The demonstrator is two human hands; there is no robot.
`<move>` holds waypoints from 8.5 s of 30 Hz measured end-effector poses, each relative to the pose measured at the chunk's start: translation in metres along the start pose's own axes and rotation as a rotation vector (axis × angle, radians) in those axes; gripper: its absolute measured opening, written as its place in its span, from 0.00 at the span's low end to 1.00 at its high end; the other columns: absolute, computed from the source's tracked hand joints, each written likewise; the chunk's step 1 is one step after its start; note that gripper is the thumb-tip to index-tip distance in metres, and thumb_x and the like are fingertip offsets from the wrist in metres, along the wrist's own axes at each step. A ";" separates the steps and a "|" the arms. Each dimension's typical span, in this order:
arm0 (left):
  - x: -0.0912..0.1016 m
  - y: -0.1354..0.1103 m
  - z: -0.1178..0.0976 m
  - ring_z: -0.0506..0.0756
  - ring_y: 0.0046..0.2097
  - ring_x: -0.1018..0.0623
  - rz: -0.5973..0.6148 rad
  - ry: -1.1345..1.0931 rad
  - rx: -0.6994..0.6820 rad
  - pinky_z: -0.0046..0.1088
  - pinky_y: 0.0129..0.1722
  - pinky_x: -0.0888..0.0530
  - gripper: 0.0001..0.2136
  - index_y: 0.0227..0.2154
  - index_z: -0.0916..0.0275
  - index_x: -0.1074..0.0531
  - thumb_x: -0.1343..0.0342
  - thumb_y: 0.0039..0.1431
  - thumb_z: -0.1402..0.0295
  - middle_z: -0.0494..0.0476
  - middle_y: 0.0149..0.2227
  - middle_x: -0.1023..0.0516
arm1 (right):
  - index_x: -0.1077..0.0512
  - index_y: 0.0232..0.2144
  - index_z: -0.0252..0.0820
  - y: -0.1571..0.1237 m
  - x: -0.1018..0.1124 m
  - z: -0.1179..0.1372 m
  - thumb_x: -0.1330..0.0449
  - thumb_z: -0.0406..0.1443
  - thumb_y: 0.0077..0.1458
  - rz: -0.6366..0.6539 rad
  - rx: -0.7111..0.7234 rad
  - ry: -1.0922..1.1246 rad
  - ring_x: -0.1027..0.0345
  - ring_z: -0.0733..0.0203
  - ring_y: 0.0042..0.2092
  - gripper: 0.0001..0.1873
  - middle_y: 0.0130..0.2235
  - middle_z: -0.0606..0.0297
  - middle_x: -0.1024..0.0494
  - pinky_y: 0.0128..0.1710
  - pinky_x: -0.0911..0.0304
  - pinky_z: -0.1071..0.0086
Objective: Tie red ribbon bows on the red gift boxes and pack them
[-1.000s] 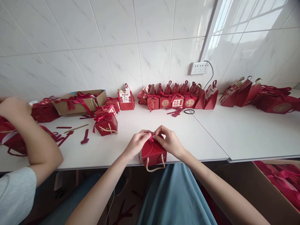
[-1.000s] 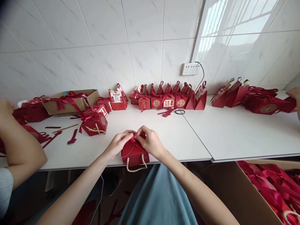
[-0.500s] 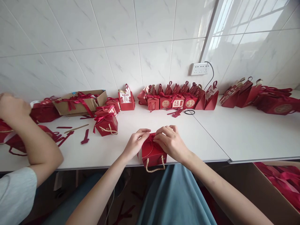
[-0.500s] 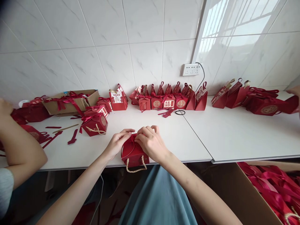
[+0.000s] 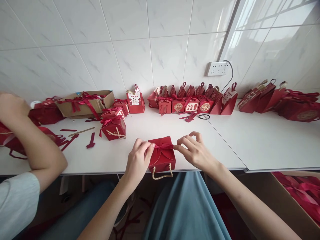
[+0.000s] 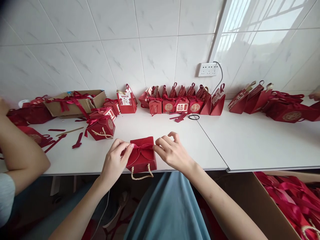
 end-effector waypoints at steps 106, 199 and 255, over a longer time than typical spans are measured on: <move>-0.021 -0.025 0.022 0.47 0.22 0.43 0.161 -0.711 0.526 0.23 0.22 0.45 0.18 0.19 0.61 0.44 0.45 0.52 0.56 0.45 0.19 0.47 | 0.29 0.27 0.41 0.037 -0.035 -0.023 0.44 0.44 0.54 0.295 -0.612 0.886 0.34 0.59 0.37 0.14 0.34 0.60 0.27 0.38 0.40 0.66; -0.014 -0.030 -0.036 0.56 0.39 0.29 -0.041 0.173 -0.198 0.38 0.44 0.35 0.10 0.40 0.62 0.28 0.53 0.60 0.69 0.57 0.34 0.28 | 0.29 0.33 0.38 0.051 -0.086 -0.036 0.36 0.32 0.44 0.515 -0.916 1.154 0.37 0.69 0.23 0.11 0.23 0.69 0.26 0.21 0.46 0.75; -0.019 -0.023 -0.030 0.58 0.58 0.34 0.136 -0.117 -0.134 0.40 0.57 0.35 0.17 0.54 0.60 0.36 0.53 0.61 0.68 0.60 0.56 0.32 | 0.44 0.16 0.42 -0.026 -0.026 0.019 0.51 0.45 0.57 0.142 -1.098 1.165 0.53 0.69 0.23 0.21 0.19 0.72 0.44 0.23 0.54 0.72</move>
Point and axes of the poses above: each hand's wrist, its own y-axis towards the middle knuckle, its own x-axis out of the back of the hand, z = x × y, the point moved 4 cm from there along y, towards the middle knuckle
